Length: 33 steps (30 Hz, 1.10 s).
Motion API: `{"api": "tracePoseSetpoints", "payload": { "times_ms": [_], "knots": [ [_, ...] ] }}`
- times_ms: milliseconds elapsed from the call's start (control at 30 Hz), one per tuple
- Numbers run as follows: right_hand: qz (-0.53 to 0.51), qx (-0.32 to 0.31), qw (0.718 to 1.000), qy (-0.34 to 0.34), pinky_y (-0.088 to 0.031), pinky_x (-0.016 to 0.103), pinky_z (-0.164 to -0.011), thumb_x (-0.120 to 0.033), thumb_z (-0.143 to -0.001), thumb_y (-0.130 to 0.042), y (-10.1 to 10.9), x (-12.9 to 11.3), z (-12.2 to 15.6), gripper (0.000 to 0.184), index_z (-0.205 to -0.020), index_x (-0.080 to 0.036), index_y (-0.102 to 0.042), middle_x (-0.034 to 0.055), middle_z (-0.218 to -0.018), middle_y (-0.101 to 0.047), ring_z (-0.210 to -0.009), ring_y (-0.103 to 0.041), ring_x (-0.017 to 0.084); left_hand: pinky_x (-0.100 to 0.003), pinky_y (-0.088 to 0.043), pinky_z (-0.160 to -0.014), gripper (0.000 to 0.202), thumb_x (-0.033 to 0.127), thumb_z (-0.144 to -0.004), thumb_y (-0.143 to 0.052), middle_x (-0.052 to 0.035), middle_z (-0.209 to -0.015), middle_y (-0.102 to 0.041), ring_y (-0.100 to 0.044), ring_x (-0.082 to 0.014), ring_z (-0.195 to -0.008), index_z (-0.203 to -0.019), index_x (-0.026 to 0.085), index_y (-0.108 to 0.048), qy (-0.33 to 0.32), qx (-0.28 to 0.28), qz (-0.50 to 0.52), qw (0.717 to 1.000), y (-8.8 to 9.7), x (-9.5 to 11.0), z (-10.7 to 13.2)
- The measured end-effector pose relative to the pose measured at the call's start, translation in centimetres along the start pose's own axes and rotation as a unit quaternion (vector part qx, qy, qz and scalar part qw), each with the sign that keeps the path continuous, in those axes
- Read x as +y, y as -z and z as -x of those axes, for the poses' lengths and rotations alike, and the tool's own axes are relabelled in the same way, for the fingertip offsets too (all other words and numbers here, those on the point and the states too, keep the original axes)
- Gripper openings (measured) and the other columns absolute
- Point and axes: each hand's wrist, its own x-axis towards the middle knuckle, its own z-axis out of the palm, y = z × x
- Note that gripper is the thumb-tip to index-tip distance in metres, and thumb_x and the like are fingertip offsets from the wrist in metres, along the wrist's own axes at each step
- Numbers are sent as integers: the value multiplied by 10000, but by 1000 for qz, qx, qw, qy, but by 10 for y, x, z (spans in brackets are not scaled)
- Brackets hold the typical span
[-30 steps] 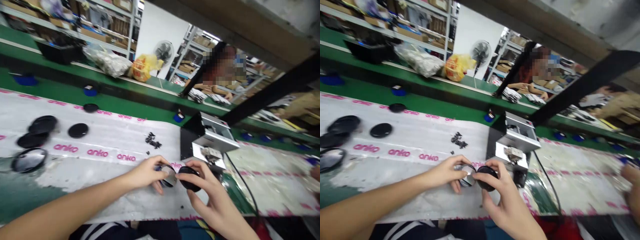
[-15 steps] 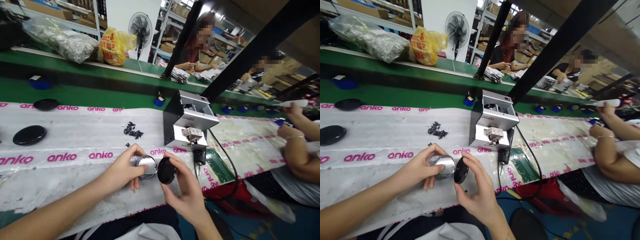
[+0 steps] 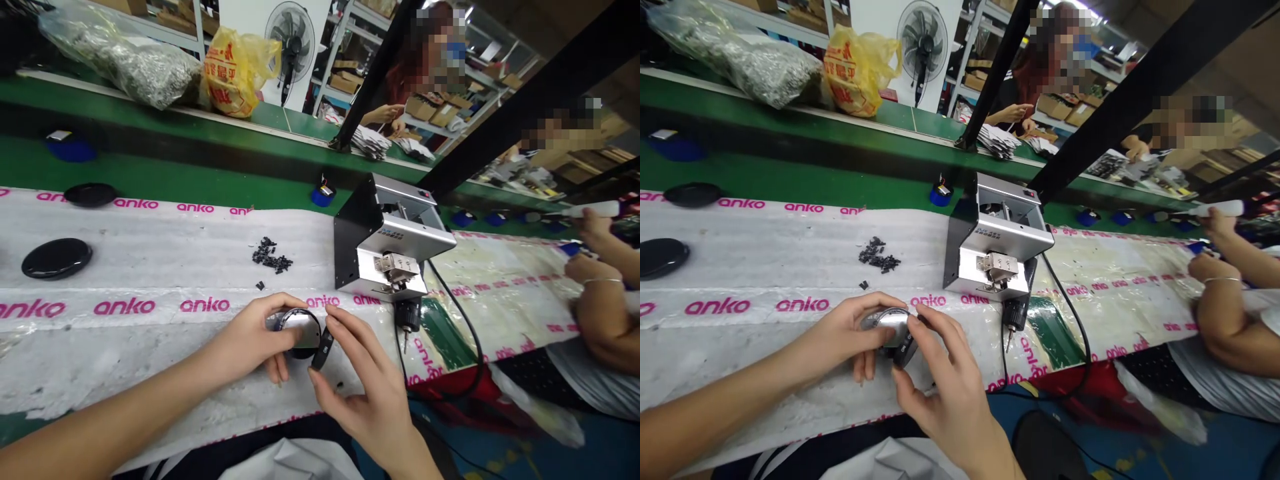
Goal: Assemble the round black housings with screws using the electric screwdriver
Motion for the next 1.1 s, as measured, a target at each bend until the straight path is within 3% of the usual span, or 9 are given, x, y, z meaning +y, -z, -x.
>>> {"api": "tracePoseSetpoints", "payload": {
  "times_ms": [133, 267, 500, 767, 900, 1000, 1100],
  "knots": [
    [0, -58, 998, -2, -467, 424, -1097, -158, -884, -638, -2, 2, -14, 600, -1440, -225, -425, 110, -1410, -526, -1326, -485, 243, -196, -560, -453, 386, 185, -860, -635, -7, -707, -731, -685, -136, -466, -1243, 186, -588, 5, -47, 48, 998, 10, -2, -3],
    [-24, -108, 994, -21, -464, 411, -1108, -202, -897, -648, -5, 7, -20, 600, -1451, -251, -423, 82, -1458, -512, -1332, -506, 229, -268, -615, -630, 396, 137, -860, -616, -65, -787, -758, -751, -179, -607, -1256, 143, -630, 29, -124, 157, 979, 26, -3, -6],
    [-16, -133, 991, -1, -487, 439, -1072, -220, -887, -682, -2, 14, -21, 627, -1460, -281, -437, 86, -1433, -541, -1295, -545, 260, -361, -599, -754, 386, 70, -885, -522, -124, -831, -770, -771, -225, -696, -1248, 102, -650, 51, -213, 241, 945, 38, -6, -11],
    [8, -163, 986, 6, -501, 406, -1064, -278, -904, -675, 2, 16, -24, 634, -1479, -296, -408, 65, -1444, -532, -1279, -562, 251, -365, -588, -757, 408, 72, -886, -508, -105, -782, -768, -764, -215, -671, -1278, 97, -620, 48, -218, 244, 944, 40, -9, -13],
    [46, -171, 984, 11, -518, 410, -1052, -340, -915, -655, 5, 15, -27, 580, -1449, -282, -436, 68, -1415, -562, -1266, -575, 247, -330, -599, -739, 522, 17, -784, -485, -79, -749, -763, -760, -191, -650, -1282, 104, -617, 47, -211, 231, 949, 38, -6, -11],
    [60, -185, 981, 4, -520, 453, -1048, -384, -892, -679, 6, 16, -30, 566, -1406, -279, -469, 68, -1396, -578, -1307, -531, 271, -285, -599, -739, 636, -9, -726, -483, -39, -756, -754, -760, -164, -669, -1337, 149, -566, 43, -198, 167, 965, 34, -1, -6],
    [62, -183, 981, -7, -526, 482, -1034, -413, -893, -669, 4, 18, -31, 571, -1406, -280, -455, 77, -1389, -582, -1348, -479, 290, -261, -601, -650, 627, 26, -737, -512, -9, -689, -721, -754, -176, -638, -1342, 191, -537, 28, -142, 78, 986, 25, 1, 0]
  ]
}}
